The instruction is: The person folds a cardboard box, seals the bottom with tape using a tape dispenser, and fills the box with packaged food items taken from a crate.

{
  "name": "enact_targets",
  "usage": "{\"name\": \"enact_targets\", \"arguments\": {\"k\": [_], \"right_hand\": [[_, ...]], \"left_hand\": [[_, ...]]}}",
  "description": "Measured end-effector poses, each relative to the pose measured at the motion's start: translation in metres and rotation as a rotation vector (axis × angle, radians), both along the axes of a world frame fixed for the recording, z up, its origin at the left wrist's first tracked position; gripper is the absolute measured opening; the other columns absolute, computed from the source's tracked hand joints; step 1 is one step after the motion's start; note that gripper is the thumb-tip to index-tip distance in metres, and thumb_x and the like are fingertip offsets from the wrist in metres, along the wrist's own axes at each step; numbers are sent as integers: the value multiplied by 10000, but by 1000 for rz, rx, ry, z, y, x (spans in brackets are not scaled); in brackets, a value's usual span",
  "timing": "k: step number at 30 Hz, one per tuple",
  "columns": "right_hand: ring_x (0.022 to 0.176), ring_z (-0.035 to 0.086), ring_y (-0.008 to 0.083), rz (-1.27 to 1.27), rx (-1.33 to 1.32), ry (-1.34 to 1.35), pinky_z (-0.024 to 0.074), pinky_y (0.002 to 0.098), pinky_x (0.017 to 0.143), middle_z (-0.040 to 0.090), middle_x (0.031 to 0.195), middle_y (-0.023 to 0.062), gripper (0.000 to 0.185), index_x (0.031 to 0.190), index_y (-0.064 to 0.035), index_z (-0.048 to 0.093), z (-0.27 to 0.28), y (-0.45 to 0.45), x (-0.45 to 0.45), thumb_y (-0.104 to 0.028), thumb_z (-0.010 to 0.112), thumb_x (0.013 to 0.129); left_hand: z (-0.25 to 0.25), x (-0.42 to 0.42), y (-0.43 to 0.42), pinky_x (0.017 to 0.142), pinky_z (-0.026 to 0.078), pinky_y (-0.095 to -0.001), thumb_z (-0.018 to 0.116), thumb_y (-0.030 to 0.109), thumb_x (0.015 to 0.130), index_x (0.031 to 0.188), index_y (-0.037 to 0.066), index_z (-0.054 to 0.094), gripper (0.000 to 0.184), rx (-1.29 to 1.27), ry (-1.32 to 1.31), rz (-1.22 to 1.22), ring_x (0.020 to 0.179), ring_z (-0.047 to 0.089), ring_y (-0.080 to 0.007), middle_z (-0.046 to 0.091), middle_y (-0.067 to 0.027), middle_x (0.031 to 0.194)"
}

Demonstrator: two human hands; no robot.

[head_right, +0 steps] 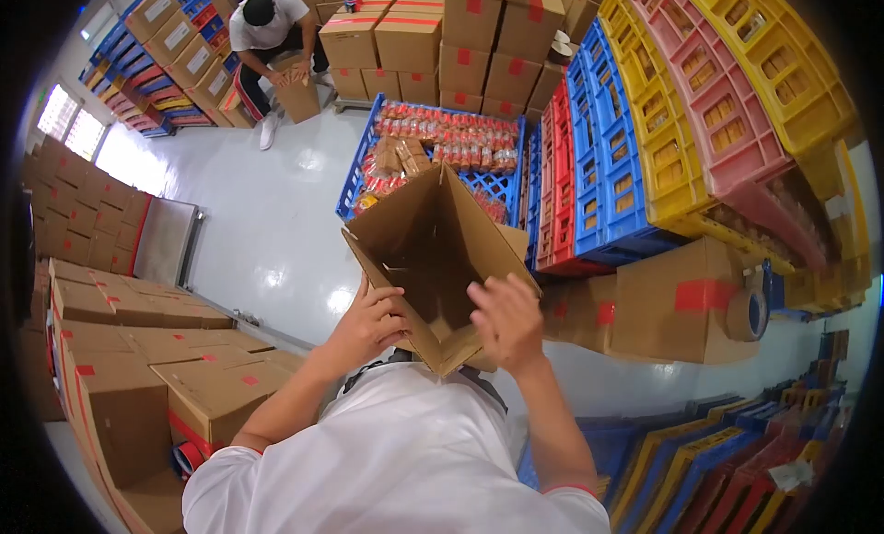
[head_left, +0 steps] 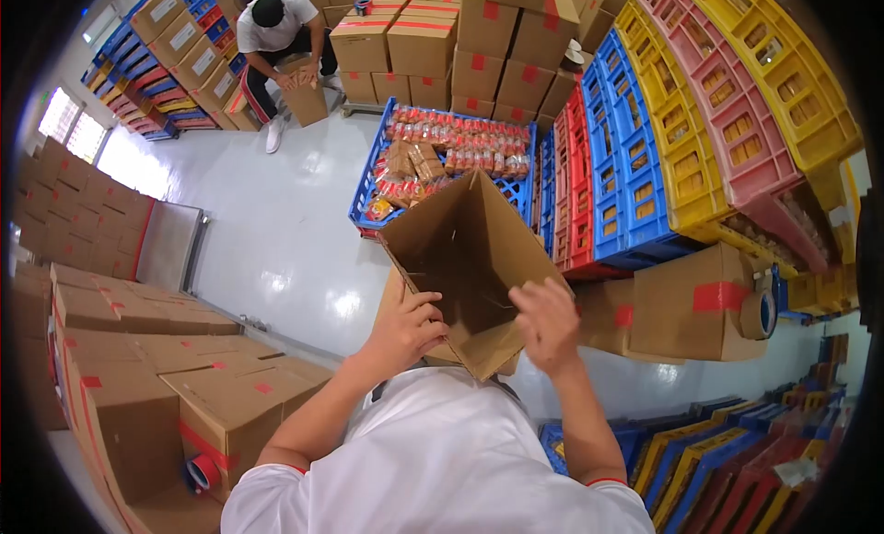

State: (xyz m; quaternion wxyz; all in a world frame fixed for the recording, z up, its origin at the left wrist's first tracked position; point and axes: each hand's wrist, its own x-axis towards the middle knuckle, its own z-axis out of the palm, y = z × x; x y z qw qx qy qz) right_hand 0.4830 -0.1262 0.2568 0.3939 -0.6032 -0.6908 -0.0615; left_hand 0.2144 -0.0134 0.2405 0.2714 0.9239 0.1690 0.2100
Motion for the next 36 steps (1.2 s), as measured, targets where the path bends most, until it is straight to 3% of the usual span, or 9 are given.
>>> {"name": "enact_targets", "arguments": {"k": [6, 10, 14, 17, 19, 23, 27, 34, 36], "right_hand": [[602, 616, 273, 100, -69, 31, 490, 391, 614, 656, 667, 75, 207, 757, -88, 698, -26, 28, -14, -223, 757, 903], [604, 645, 351, 25, -354, -52, 517, 436, 622, 659, 644, 161, 333, 749, -96, 733, -42, 67, -26, -325, 667, 982], [600, 655, 408, 35, -448, -28, 529, 495, 626, 651, 628, 199, 456, 714, -85, 744, -80, 77, -29, -394, 601, 1017], [851, 693, 365, 4, -352, -7, 541, 463, 746, 717, 921, 180, 305, 983, -69, 752, -75, 73, -31, -345, 621, 1002], [1307, 553, 367, 66, -130, 63, 477, 472, 1056, 570, 1428, 173, 480, 1406, -91, 597, -82, 69, -27, -327, 632, 990], [1554, 256, 330, 138, -434, -139, 221, 572, 1254, 356, 1640, 168, 609, 1542, -110, 443, -92, 77, -27, -416, 569, 1030], [1566, 239, 340, 127, -442, -79, 211, 581, 1254, 297, 1677, 165, 635, 1597, -140, 380, -116, 82, -19, -434, 522, 1051], [1484, 416, 309, 295, -646, 395, 351, 433, 1206, 448, 1593, 175, 553, 1573, -104, 432, -55, 75, 9, -213, 558, 1046], [1422, 486, 361, 125, -119, 178, 392, 466, 1168, 537, 1505, 211, 587, 1535, -9, 443, -23, 57, 15, -199, 620, 1008]], "left_hand": [[39, -2, 4, 1227, 165, -707, 808, 230, 837, 1052, 143, 727, 247, -69, 144, -67, 1359, 508, -324, 644, -40, 1152], [60, 18, 47, 1190, 163, -727, 724, 379, 918, 1446, 106, 523, 627, 147, 133, 372, 1503, 357, -388, 416, -219, 1567], [27, 33, 82, 1203, 212, -670, 655, 352, 994, 1492, 30, 456, 626, 391, 275, 578, 1397, 487, -412, 525, -267, 1471], [44, 49, 48, 1183, 297, -612, 619, 399, 1015, 1386, -81, 504, 617, 187, 647, 275, 1000, 706, -406, 712, -249, 1139], [31, 54, 31, 1196, 297, -586, 532, 456, 1046, 1379, -9, 566, 573, 221, 772, 150, 1051, 690, -407, 709, -233, 1167], [44, 39, 39, 1242, 189, -595, 502, 480, 1054, 1523, 113, 498, 596, 6, 693, 51, 1344, 545, -406, 633, -206, 1382], [35, 7, 34, 1235, 3, -664, 514, 474, 1046, 1630, 156, 326, 692, 168, 659, 181, 1605, 86, -351, 211, -171, 1712], [-58, 90, 50, 1228, 35, -677, 557, 442, 1023, 1651, 130, 254, 764, 288, 402, 249, 1589, 138, -393, 216, -216, 1696], [-74, 96, 51, 1228, 30, -676, 544, 456, 1023, 1651, 83, 217, 800, 216, 301, 313, 1587, 128, -407, 174, -232, 1701]]}}
